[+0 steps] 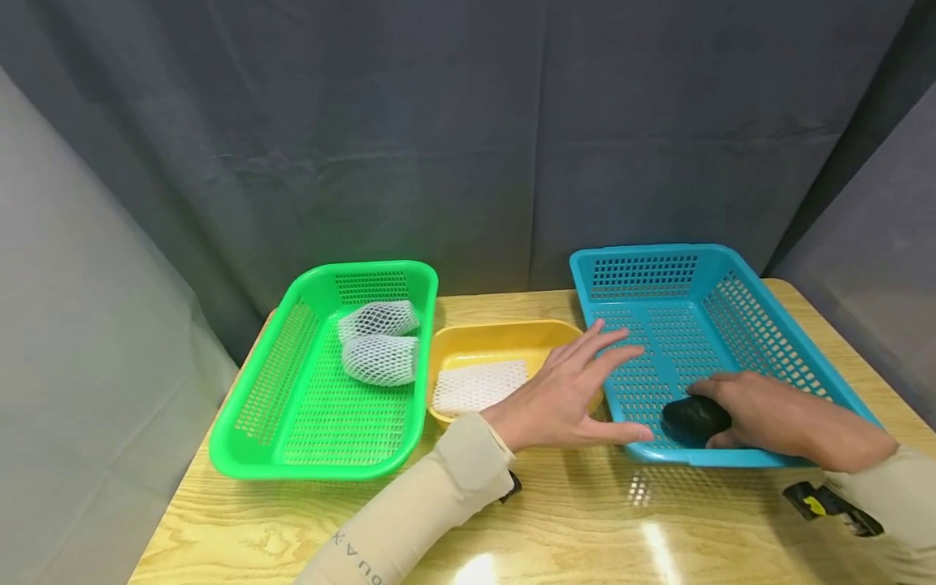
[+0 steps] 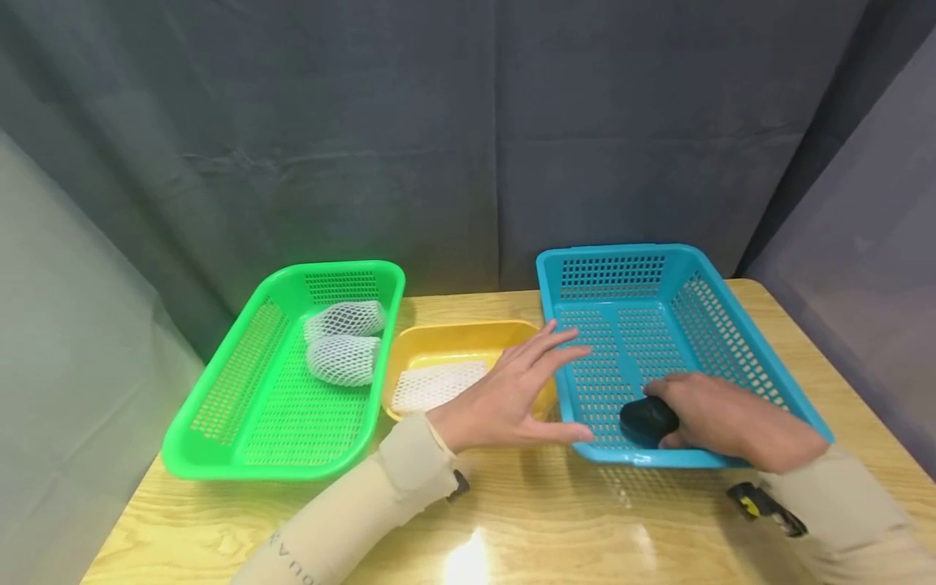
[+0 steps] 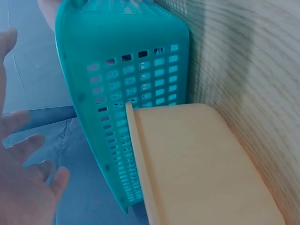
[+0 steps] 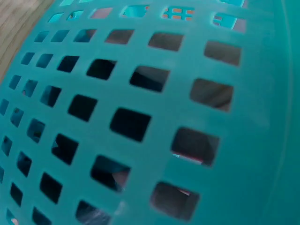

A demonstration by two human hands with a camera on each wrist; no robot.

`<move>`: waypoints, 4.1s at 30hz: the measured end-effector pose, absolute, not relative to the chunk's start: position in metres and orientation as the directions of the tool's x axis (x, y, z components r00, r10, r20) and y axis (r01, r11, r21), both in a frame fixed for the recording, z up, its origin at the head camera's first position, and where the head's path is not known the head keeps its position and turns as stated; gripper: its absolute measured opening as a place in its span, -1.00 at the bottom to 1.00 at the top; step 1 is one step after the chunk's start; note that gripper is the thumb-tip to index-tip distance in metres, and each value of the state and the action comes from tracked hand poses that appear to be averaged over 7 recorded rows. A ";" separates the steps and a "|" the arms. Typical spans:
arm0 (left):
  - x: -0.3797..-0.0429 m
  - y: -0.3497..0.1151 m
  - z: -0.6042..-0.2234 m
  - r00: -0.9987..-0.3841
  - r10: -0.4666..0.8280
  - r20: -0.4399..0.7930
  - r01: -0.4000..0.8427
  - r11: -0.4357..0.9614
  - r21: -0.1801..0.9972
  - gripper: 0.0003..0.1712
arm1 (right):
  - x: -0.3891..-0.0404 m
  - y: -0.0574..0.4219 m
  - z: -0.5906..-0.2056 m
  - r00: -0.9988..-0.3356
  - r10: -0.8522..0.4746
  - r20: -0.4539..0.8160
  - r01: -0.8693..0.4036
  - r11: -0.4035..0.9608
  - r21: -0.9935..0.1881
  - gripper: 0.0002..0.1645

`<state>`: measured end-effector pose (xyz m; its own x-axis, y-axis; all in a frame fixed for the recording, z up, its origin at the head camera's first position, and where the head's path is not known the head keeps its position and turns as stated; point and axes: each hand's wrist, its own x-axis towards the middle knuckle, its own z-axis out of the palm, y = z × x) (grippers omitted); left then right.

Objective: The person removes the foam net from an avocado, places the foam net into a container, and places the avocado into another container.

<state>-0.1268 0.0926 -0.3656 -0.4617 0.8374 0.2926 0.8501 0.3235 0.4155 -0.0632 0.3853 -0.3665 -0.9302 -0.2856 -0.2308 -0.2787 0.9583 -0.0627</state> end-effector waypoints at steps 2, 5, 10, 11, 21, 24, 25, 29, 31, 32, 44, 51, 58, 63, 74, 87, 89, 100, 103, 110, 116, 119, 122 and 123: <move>-0.127 0.090 -0.365 -0.467 0.835 0.291 0.847 0.328 0.418 0.02 | -0.064 0.385 -0.366 -0.929 -0.283 -0.240 -0.276 0.959 -0.061 -0.08; -0.127 0.087 -0.364 -0.477 0.831 0.288 0.842 0.337 0.420 -0.02 | -0.065 0.385 -0.365 -0.926 -0.281 -0.251 -0.277 0.959 -0.053 -0.10; -0.127 0.083 -0.362 -0.483 0.825 0.294 0.844 0.349 0.407 -0.06 | -0.066 0.383 -0.361 -0.919 -0.282 -0.276 -0.275 0.959 -0.067 -0.11; -0.127 0.082 -0.361 -0.483 0.824 0.296 0.845 0.350 0.405 -0.06 | -0.066 0.382 -0.360 -0.918 -0.282 -0.278 -0.273 0.959 -0.070 -0.11; -0.125 0.072 -0.352 -0.496 0.821 0.282 0.839 0.369 0.400 -0.08 | -0.063 0.376 -0.351 -0.926 -0.271 -0.264 -0.260 0.963 -0.074 -0.15; -0.126 0.069 -0.348 -0.500 0.818 0.286 0.838 0.373 0.399 -0.08 | -0.063 0.372 -0.348 -0.928 -0.286 -0.237 -0.277 0.958 -0.073 -0.22; -0.126 0.067 -0.347 -0.502 0.816 0.285 0.837 0.377 0.396 -0.08 | -0.064 0.370 -0.347 -0.930 -0.292 -0.221 -0.284 0.956 -0.070 -0.25; -0.127 0.063 -0.343 -0.504 0.812 0.294 0.841 0.383 0.383 -0.09 | -0.065 0.363 -0.344 -0.932 -0.318 -0.175 -0.314 0.948 -0.052 -0.33; -0.127 0.061 -0.342 -0.507 0.811 0.293 0.840 0.390 0.377 -0.10 | -0.066 0.359 -0.344 -0.931 -0.333 -0.149 -0.330 0.943 -0.045 -0.37; -0.128 0.059 -0.341 -0.506 0.809 0.298 0.842 0.389 0.375 -0.10 | -0.067 0.357 -0.343 -0.930 -0.343 -0.135 -0.340 0.939 -0.043 -0.39; -0.133 0.040 -0.331 -0.482 0.801 0.355 0.875 0.418 0.244 -0.17 | -0.071 0.333 -0.332 -0.887 -0.454 0.087 -0.455 0.890 0.004 -0.56; -0.139 0.028 -0.324 -0.496 0.804 0.327 0.867 0.444 0.226 -0.23 | -0.074 0.323 -0.329 -0.871 -0.467 0.149 -0.472 0.882 0.005 -0.62; -0.144 0.015 -0.319 -0.485 0.798 0.358 0.874 0.437 0.213 -0.25 | -0.077 0.313 -0.325 -0.865 -0.476 0.159 -0.483 0.876 -0.005 -0.65; -0.149 0.002 -0.314 -0.495 0.793 0.354 0.869 0.450 0.206 -0.28 | -0.078 0.303 -0.319 -0.870 -0.473 0.138 -0.479 0.878 -0.011 -0.63; -0.163 -0.030 -0.306 -0.568 0.769 0.293 0.823 0.528 0.212 -0.28 | -0.086 0.284 -0.309 -0.835 -0.526 0.164 -0.534 0.845 -0.008 -0.61; -0.175 -0.067 -0.299 -0.656 0.721 0.224 0.755 0.629 0.187 -0.27 | -0.088 0.253 -0.301 -0.815 -0.535 0.225 -0.555 0.831 -0.032 -0.59; -0.178 -0.071 -0.299 -0.667 0.717 0.205 0.745 0.640 0.188 -0.29 | -0.087 0.249 -0.300 -0.815 -0.530 0.236 -0.552 0.833 -0.038 -0.58; -0.195 -0.088 -0.311 -0.762 0.633 0.136 0.644 0.721 0.256 -0.41 | -0.091 0.225 -0.302 -0.771 -0.561 0.301 -0.598 0.801 -0.039 -0.50; -0.200 -0.095 -0.314 -0.783 0.611 0.117 0.617 0.739 0.270 -0.41 | -0.092 0.219 -0.304 -0.765 -0.562 0.313 -0.604 0.796 -0.047 -0.48; -0.210 -0.107 -0.324 -0.809 0.585 0.056 0.577 0.773 0.263 -0.39 | -0.097 0.207 -0.313 -0.772 -0.549 0.321 -0.601 0.795 -0.084 -0.43; -0.218 -0.115 -0.332 -0.815 0.580 0.012 0.565 0.788 0.244 -0.30 | -0.101 0.198 -0.321 -0.761 -0.556 0.334 -0.616 0.781 -0.103 -0.45; -0.222 -0.118 -0.337 -0.814 0.580 -0.028 0.555 0.791 0.258 -0.19 | -0.103 0.196 -0.326 -0.744 -0.568 0.353 -0.633 0.769 -0.095 -0.46; -0.225 -0.118 -0.343 -0.809 0.583 -0.078 0.547 0.795 0.264 -0.05 | -0.104 0.194 -0.332 -0.728 -0.576 0.371 -0.647 0.757 -0.095 -0.46; -0.227 -0.118 -0.344 -0.807 0.583 -0.092 0.545 0.796 0.264 -0.01 | -0.105 0.193 -0.333 -0.722 -0.579 0.379 -0.653 0.752 -0.094 -0.46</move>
